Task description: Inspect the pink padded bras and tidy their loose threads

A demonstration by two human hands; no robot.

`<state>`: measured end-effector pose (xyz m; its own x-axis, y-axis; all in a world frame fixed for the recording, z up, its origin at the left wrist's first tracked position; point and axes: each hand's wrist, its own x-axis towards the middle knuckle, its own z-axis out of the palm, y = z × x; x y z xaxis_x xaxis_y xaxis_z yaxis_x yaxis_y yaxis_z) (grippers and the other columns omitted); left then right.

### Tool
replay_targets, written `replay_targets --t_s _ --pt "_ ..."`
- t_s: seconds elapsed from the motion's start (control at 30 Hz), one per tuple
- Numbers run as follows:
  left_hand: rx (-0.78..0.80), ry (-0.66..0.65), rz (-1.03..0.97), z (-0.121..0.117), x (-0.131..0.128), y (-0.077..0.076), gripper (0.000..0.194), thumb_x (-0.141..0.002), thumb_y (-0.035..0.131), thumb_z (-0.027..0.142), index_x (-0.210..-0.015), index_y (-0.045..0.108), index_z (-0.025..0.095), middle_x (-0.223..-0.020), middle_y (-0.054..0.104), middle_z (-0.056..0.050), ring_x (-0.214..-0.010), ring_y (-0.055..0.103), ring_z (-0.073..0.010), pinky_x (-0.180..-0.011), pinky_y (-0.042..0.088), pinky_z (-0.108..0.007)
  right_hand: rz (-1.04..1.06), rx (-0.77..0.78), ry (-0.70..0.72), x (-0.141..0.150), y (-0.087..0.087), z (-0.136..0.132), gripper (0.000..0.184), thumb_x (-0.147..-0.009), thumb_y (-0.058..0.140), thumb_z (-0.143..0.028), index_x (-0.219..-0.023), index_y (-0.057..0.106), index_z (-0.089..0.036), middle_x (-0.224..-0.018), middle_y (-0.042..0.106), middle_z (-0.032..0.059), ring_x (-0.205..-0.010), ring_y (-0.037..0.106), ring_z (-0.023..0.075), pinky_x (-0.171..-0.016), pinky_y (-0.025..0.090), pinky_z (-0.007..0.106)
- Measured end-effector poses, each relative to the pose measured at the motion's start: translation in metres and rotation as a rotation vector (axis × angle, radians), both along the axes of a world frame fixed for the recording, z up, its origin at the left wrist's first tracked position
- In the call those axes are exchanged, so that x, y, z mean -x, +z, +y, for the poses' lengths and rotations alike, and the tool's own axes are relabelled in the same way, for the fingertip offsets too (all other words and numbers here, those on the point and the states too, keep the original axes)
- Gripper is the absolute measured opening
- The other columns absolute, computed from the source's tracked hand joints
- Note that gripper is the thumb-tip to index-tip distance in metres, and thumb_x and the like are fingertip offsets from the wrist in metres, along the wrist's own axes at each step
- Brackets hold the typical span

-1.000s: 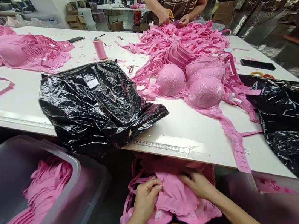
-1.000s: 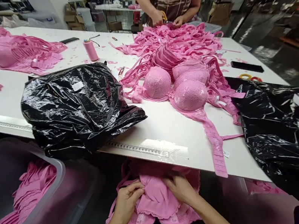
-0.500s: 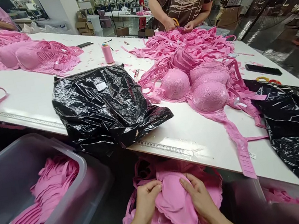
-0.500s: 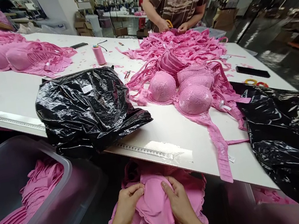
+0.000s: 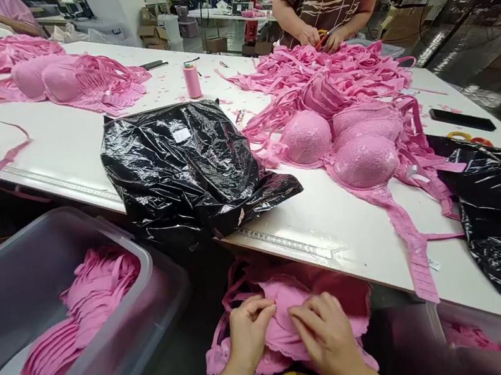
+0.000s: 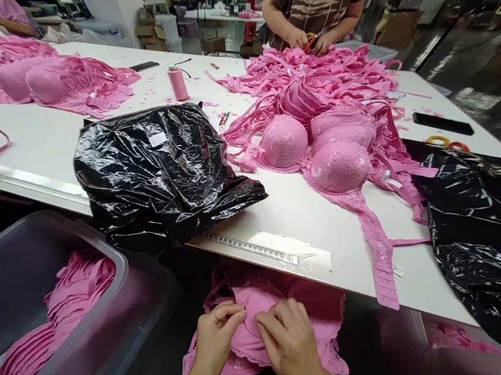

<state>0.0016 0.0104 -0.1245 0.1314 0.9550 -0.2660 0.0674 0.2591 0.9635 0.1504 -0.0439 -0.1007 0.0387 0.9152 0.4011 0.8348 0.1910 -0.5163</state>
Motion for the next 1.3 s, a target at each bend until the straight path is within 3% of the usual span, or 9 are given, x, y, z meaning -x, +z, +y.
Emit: replay_targets --t_s 0.07,0.2,0.3,0.57,0.63,0.8,0.93,1.03,1.3 --pt "-0.056 0.0 0.033 -0.002 -0.001 0.0 0.008 -0.065 0.066 0.02 -0.064 0.074 0.018 -0.07 0.07 -0.005 -0.068 0.063 -0.0174 -0.064 0.049 -0.023 0.052 0.133 0.026 0.008 -0.001 0.003 0.013 -0.086 0.054 -0.024 -0.08 0.065 -0.02 -0.066 0.056 0.0023 -0.064 0.049 0.0169 -0.06 0.037 0.028" --pt "-0.129 -0.019 0.081 -0.005 -0.002 -0.005 0.01 -0.068 0.064 0.019 -0.066 0.074 0.019 -0.069 0.068 -0.004 -0.067 0.063 -0.0169 -0.061 0.049 -0.023 0.228 0.377 -0.066 0.016 -0.012 0.012 0.019 -0.083 0.057 -0.031 -0.07 0.063 -0.018 -0.063 0.056 0.0012 -0.058 0.05 0.0155 -0.055 0.036 0.026" --pt "-0.165 -0.049 0.124 -0.007 0.0 -0.008 0.011 -0.07 0.063 0.02 -0.068 0.074 0.019 -0.074 0.069 -0.005 -0.071 0.063 -0.018 -0.065 0.05 -0.024 0.323 0.464 -0.081 0.018 -0.018 0.015 0.026 -0.083 0.054 -0.029 -0.06 0.057 -0.018 -0.056 0.051 -0.0009 -0.053 0.047 0.0137 -0.052 0.033 0.024" --pt "-0.323 -0.299 0.167 -0.013 0.009 0.002 0.025 -0.08 0.053 0.016 -0.091 0.074 0.025 -0.085 0.064 -0.006 -0.079 0.061 -0.0175 -0.071 0.048 -0.027 0.323 0.306 -0.033 0.026 -0.013 0.006 0.025 -0.084 0.045 -0.021 -0.06 0.051 -0.017 -0.058 0.045 -0.0011 -0.051 0.044 0.0119 -0.048 0.032 0.022" --pt "-0.272 -0.293 0.13 -0.01 0.011 0.005 0.022 -0.078 0.056 0.017 -0.086 0.075 0.025 -0.081 0.063 -0.006 -0.078 0.06 -0.0177 -0.07 0.047 -0.027 0.35 0.299 -0.02 0.026 -0.011 0.007 0.025 -0.084 0.046 -0.021 -0.059 0.05 -0.018 -0.057 0.044 -0.0016 -0.051 0.043 0.0114 -0.048 0.032 0.022" --pt "-0.026 -0.326 -0.031 0.0 0.014 0.011 0.016 -0.074 0.06 0.021 -0.077 0.076 0.023 -0.095 0.064 -0.006 -0.088 0.058 -0.0188 -0.079 0.044 -0.026 0.463 0.332 0.013 0.022 -0.009 0.007 0.023 -0.084 0.048 -0.022 -0.061 0.052 -0.018 -0.056 0.042 -0.003 -0.049 0.041 0.0102 -0.046 0.031 0.021" --pt "0.105 -0.284 -0.158 0.003 0.013 0.01 0.008 -0.067 0.067 0.022 -0.066 0.073 0.017 -0.067 0.057 -0.001 -0.067 0.052 -0.0135 -0.061 0.041 -0.022 0.463 0.3 0.04 0.023 -0.008 0.005 0.024 -0.085 0.047 -0.021 -0.061 0.051 -0.018 -0.057 0.043 -0.0024 -0.051 0.042 0.0104 -0.047 0.032 0.021" --pt "0.193 -0.219 -0.232 0.004 0.01 0.009 0.005 -0.061 0.07 0.018 -0.063 0.066 0.014 -0.064 0.056 0.0 -0.062 0.05 -0.0118 -0.059 0.039 -0.022 0.408 0.258 0.063 0.023 -0.006 0.005 0.024 -0.085 0.047 -0.019 -0.061 0.049 -0.018 -0.057 0.043 -0.0022 -0.051 0.042 0.0104 -0.047 0.032 0.021" --pt "0.206 -0.316 -0.167 0.007 0.009 0.01 0.004 -0.059 0.064 0.013 -0.062 0.061 0.013 -0.063 0.058 0.0 -0.06 0.05 -0.0117 -0.059 0.039 -0.022 0.231 0.195 0.174 0.018 -0.003 0.001 0.02 -0.085 0.045 -0.014 -0.066 0.05 -0.018 -0.061 0.047 -0.0008 -0.055 0.046 0.0111 -0.05 0.031 0.022"
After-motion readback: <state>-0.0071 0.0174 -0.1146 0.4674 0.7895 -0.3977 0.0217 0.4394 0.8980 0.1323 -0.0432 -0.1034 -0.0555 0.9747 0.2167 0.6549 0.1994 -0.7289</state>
